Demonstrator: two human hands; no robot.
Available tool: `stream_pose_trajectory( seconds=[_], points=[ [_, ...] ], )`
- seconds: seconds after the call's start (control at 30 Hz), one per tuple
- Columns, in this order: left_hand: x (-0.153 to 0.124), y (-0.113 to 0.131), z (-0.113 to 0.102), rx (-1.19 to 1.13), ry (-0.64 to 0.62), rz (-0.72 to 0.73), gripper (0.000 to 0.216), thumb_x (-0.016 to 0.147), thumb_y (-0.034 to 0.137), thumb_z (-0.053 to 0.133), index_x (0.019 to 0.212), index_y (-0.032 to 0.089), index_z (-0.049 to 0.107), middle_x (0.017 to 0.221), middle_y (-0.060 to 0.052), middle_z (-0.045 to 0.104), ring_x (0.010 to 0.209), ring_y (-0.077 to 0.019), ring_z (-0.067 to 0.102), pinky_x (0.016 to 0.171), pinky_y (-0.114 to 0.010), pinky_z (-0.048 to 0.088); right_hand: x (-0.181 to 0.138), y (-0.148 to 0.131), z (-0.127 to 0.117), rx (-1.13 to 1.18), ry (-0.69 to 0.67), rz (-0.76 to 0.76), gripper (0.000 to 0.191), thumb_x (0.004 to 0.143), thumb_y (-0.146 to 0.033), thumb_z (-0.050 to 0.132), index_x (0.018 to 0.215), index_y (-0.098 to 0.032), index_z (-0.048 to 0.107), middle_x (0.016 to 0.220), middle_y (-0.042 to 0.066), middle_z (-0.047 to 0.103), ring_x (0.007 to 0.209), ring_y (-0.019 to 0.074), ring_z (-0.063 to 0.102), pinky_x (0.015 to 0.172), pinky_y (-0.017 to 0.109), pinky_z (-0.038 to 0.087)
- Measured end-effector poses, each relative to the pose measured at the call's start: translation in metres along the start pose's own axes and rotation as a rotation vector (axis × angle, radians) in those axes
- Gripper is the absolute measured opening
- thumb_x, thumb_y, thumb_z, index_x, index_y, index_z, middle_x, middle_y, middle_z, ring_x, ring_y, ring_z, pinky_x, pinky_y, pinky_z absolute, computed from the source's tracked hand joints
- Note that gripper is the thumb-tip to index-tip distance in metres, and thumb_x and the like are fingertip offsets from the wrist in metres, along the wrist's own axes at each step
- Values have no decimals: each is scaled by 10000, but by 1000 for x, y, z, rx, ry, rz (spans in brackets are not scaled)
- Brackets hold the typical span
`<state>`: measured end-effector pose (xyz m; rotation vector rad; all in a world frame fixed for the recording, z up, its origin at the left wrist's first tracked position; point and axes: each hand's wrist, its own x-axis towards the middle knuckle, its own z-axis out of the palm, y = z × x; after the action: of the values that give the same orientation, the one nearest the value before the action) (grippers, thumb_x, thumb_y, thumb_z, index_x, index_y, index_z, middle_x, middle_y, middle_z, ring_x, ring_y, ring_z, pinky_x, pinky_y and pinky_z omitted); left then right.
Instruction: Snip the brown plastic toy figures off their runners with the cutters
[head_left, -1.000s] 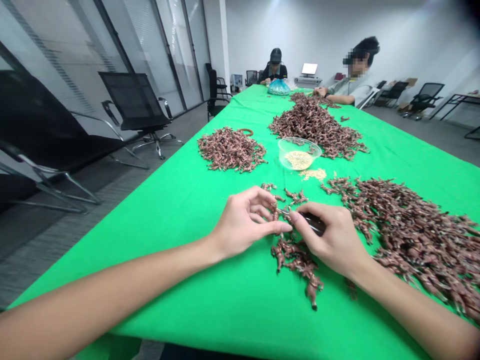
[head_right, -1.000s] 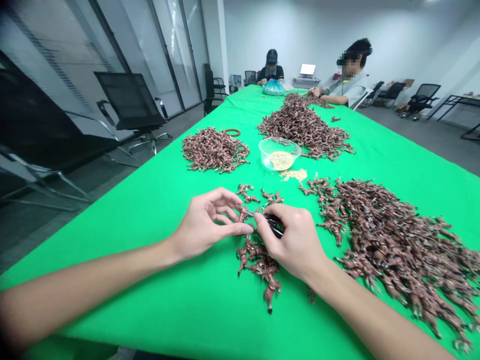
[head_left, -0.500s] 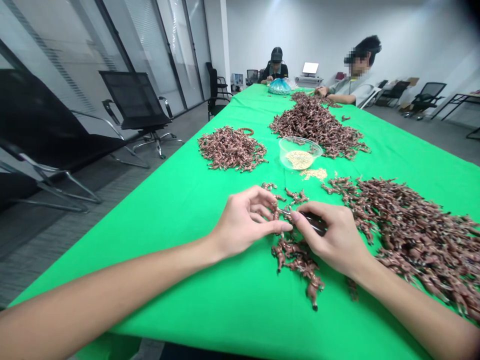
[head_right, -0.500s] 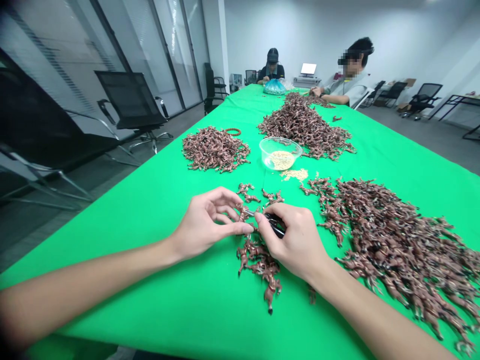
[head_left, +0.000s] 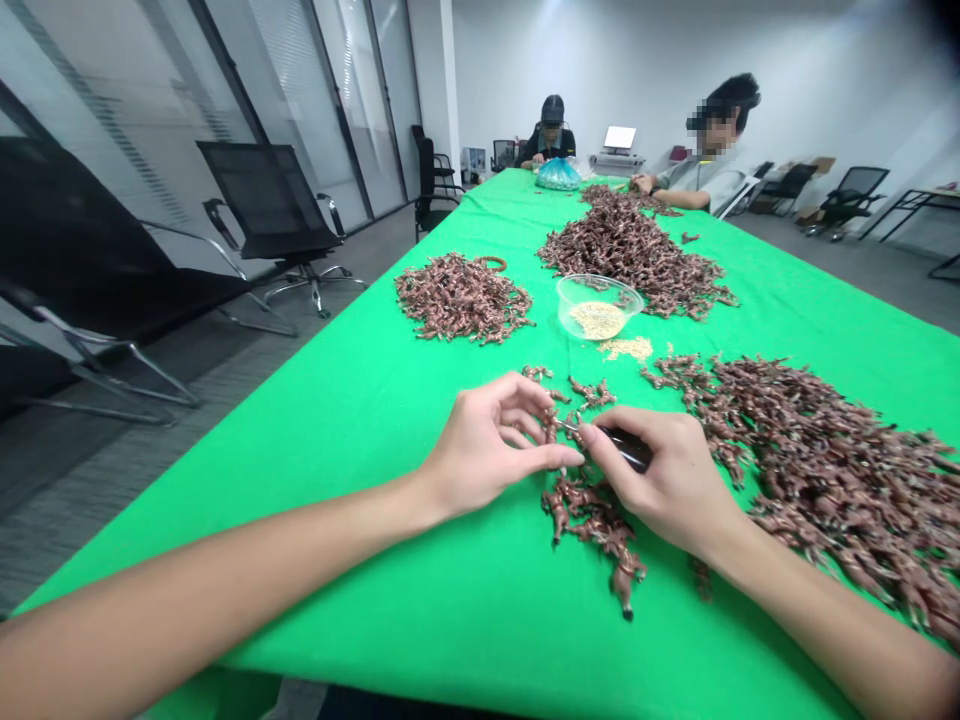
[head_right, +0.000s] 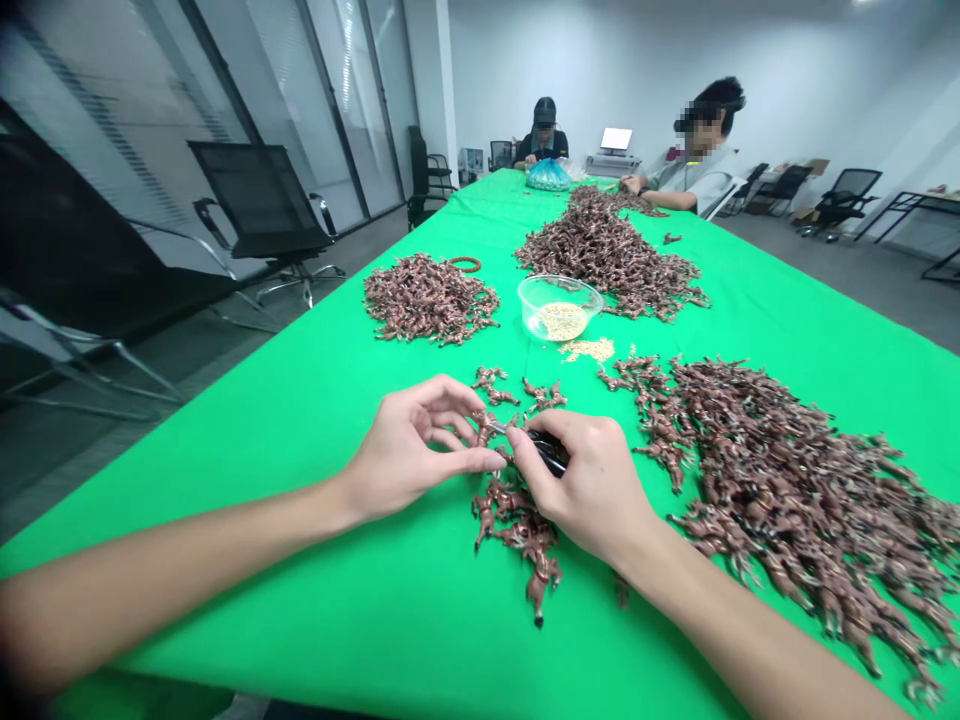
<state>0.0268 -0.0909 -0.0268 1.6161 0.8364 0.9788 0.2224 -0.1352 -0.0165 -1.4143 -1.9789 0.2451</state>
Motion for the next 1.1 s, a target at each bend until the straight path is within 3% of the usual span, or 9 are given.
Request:
stream_pose_trajectory(
  seconds=[0.2, 0.5, 0.67, 0.8, 0.87, 0.93, 1.0, 1.1],
  points=[
    [0, -1, 0, 37, -4, 38, 490, 607, 292, 896, 960, 156, 585, 872, -47, 692, 722, -157, 673, 592, -244, 573, 0, -4, -2, 30, -18, 25, 326, 921, -391, 560, 705, -180, 683, 544, -33, 544, 473, 90, 426, 504, 266, 305],
    [0, 1, -2, 136, -3, 82, 375, 709, 280, 831, 994, 158, 621, 881, -40, 707, 728, -151, 682, 644, -260, 571, 1, 1, 0, 85, -5, 53, 288, 916, -392, 575, 751, -187, 692, 598, -26, 593, 519, 103, 479, 531, 265, 336],
    [11, 2, -16, 242, 135, 165, 294, 808, 240, 740, 1076, 158, 652, 1024, -71, 726, 839, -161, 702, 769, -296, 576, 3, 8, -1, 115, 55, 7, 236, 918, -367, 578, 819, -184, 689, 708, 5, 663, 612, 136, 567, 607, 274, 401],
    [43, 3, -46, 335, 280, 269, 265, 800, 243, 743, 1031, 139, 664, 1005, -87, 737, 909, -189, 706, 869, -350, 555, 5, 11, -4, 130, 90, -22, 222, 918, -351, 576, 824, -178, 678, 736, 22, 677, 642, 150, 590, 636, 282, 421],
    [70, 7, -67, 319, 276, 302, 239, 789, 243, 748, 986, 130, 676, 992, -101, 744, 924, -203, 712, 885, -361, 552, 5, 12, -4, 137, 76, -32, 228, 923, -349, 568, 822, -175, 674, 725, 21, 667, 629, 147, 580, 628, 282, 417],
    [103, 13, -87, 331, 253, 285, 254, 772, 257, 758, 978, 126, 688, 1007, -119, 748, 939, -228, 713, 872, -378, 555, 4, 13, -4, 151, 60, -53, 236, 927, -354, 562, 822, -174, 674, 715, 19, 656, 614, 141, 565, 615, 280, 409],
    [133, 19, -103, 442, 262, 246, 303, 742, 243, 777, 1007, 119, 701, 1068, -133, 739, 1031, -253, 689, 974, -405, 501, 4, 15, -4, 163, 52, -76, 238, 927, -358, 561, 819, -177, 671, 702, 13, 643, 598, 134, 546, 601, 278, 399],
    [149, 30, -107, 599, 439, 155, 457, 678, 203, 810, 1107, 118, 676, 1259, -165, 658, 1245, -321, 559, 1104, -475, 369, 5, 17, -3, 170, 55, -95, 224, 923, -352, 567, 814, -182, 665, 681, 2, 627, 579, 125, 525, 585, 275, 389]
  ],
)
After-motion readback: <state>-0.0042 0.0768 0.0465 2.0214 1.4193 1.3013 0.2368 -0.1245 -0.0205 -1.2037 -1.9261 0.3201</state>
